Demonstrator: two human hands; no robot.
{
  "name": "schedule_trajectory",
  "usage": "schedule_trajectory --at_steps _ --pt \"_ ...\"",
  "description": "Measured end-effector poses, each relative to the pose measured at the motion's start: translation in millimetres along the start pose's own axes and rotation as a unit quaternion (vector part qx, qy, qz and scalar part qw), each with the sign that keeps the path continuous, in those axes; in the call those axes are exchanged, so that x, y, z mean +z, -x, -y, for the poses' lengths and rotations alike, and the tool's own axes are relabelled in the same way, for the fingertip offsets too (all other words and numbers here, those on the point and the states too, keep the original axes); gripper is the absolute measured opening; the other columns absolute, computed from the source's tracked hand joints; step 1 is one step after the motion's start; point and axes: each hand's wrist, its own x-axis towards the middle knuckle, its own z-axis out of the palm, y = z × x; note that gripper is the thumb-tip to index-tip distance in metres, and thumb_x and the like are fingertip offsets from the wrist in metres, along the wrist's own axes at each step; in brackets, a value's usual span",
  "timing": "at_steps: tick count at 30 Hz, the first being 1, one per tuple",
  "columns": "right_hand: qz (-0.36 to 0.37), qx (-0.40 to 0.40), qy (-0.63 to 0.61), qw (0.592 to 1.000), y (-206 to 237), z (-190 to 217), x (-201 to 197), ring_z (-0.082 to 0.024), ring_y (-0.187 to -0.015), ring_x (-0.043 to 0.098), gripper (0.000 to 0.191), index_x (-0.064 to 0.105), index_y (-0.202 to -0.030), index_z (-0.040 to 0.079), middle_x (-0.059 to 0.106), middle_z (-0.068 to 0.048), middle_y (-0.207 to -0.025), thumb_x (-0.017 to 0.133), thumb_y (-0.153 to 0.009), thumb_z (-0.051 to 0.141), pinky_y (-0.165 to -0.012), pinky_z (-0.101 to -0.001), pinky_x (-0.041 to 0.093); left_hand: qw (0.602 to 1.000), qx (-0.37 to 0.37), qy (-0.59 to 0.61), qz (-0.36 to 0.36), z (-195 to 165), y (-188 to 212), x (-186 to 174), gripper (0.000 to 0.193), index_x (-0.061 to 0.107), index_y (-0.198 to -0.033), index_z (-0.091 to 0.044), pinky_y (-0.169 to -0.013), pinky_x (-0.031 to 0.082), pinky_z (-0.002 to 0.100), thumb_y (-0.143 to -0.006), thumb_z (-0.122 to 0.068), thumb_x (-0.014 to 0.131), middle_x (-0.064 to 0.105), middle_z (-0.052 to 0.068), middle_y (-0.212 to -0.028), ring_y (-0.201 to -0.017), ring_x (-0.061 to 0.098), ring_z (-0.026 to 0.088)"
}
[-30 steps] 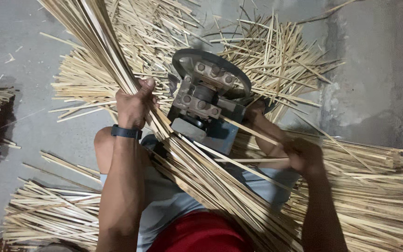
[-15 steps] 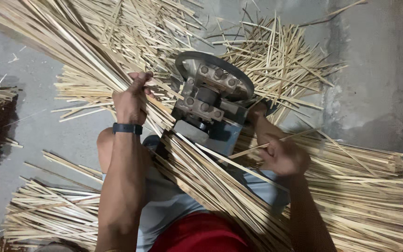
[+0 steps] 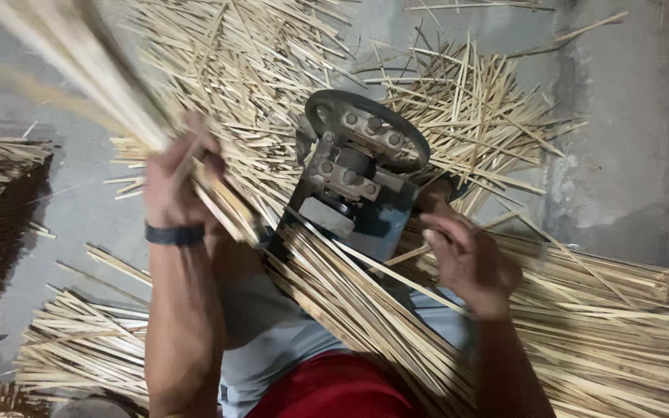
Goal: The person sits on the floor and feeds long bamboo strips into a manual splitting machine. They guide each strip through the blade with both hands, producing thinner strips that accumulate on the floor.
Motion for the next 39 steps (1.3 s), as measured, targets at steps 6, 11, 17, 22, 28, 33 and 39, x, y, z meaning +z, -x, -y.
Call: schedule_trajectory --at_steps 6,11,17,22,28,33,39 --pt "0.036 -0.273 -0.435 0.857 -11 76 12 -0.022 -0.099 0.074 0.038 0.053 -0.139 0.002 0.075 -0.014 -0.111 0.054 -0.106 0.020 -0.081 -0.0380 0.063 0.957 -0.123 -0.066 0.256 44 63 75 0.022 0.068 -0.114 0.004 -0.073 0.066 0.031 -0.093 0.007 0.070 0.074 0.015 -0.098 -0.083 0.077 0.021" --pt "-0.090 -0.082 -0.472 0.873 -9 42 -3 -0.023 -0.073 0.072 0.028 0.070 -0.124 0.003 0.072 -0.014 -0.086 0.057 -0.107 0.022 -0.070 -0.0388 0.065 0.914 -0.231 -0.211 0.258 69 83 100 0.020 0.074 -0.110 0.001 -0.048 0.055 0.029 -0.092 -0.008 0.077 0.075 0.019 -0.084 -0.060 0.067 0.019" --pt "-0.138 -0.048 0.009 0.989 -9 -105 -55 -0.020 -0.066 0.069 0.031 0.077 -0.109 0.011 0.075 -0.010 -0.084 0.052 -0.110 0.028 -0.059 -0.0354 0.056 0.976 -0.034 -0.183 0.114 31 37 28 0.014 0.069 -0.106 0.000 -0.055 0.057 0.027 -0.097 -0.011 0.073 0.074 0.011 -0.092 -0.070 0.070 0.014" --pt "-0.111 -0.159 0.152 0.969 -7 -181 -43 -0.023 -0.074 0.072 0.023 0.078 -0.096 0.012 0.076 -0.010 -0.085 0.065 -0.093 0.030 -0.067 -0.0389 0.058 0.987 -0.031 -0.145 -0.053 24 3 -4 0.026 0.062 -0.101 0.000 -0.045 0.054 0.030 -0.097 -0.019 0.079 0.066 0.008 -0.077 -0.055 0.062 0.017" --pt "-0.122 -0.133 0.115 0.977 -28 -125 8 -0.027 -0.068 0.072 0.023 0.079 -0.096 0.013 0.076 -0.012 -0.086 0.068 -0.096 0.034 -0.067 -0.0405 0.058 0.987 -0.087 -0.097 -0.092 65 -10 -12 0.028 0.067 -0.098 0.005 -0.044 0.052 0.032 -0.090 -0.016 0.083 0.064 0.010 -0.070 -0.051 0.059 0.019" --pt "-0.149 -0.223 0.047 0.962 -33 -67 23 -0.025 -0.072 0.073 0.024 0.081 -0.103 0.012 0.076 -0.013 -0.088 0.067 -0.099 0.031 -0.068 -0.0397 0.058 0.989 -0.065 -0.046 -0.128 84 -13 -21 0.027 0.064 -0.096 0.003 -0.046 0.051 0.032 -0.090 -0.014 0.084 0.063 0.009 -0.076 -0.052 0.059 0.018" --pt "0.009 -0.108 0.166 0.980 -34 -63 20 -0.029 -0.089 0.072 0.049 0.076 -0.120 0.014 0.076 -0.013 -0.101 0.067 -0.088 0.050 -0.086 -0.0465 0.057 0.984 -0.067 -0.082 -0.146 64 -12 -23 0.028 0.068 -0.097 0.008 -0.048 0.054 0.033 -0.097 -0.018 0.078 0.064 0.011 -0.075 -0.053 0.060 0.019"
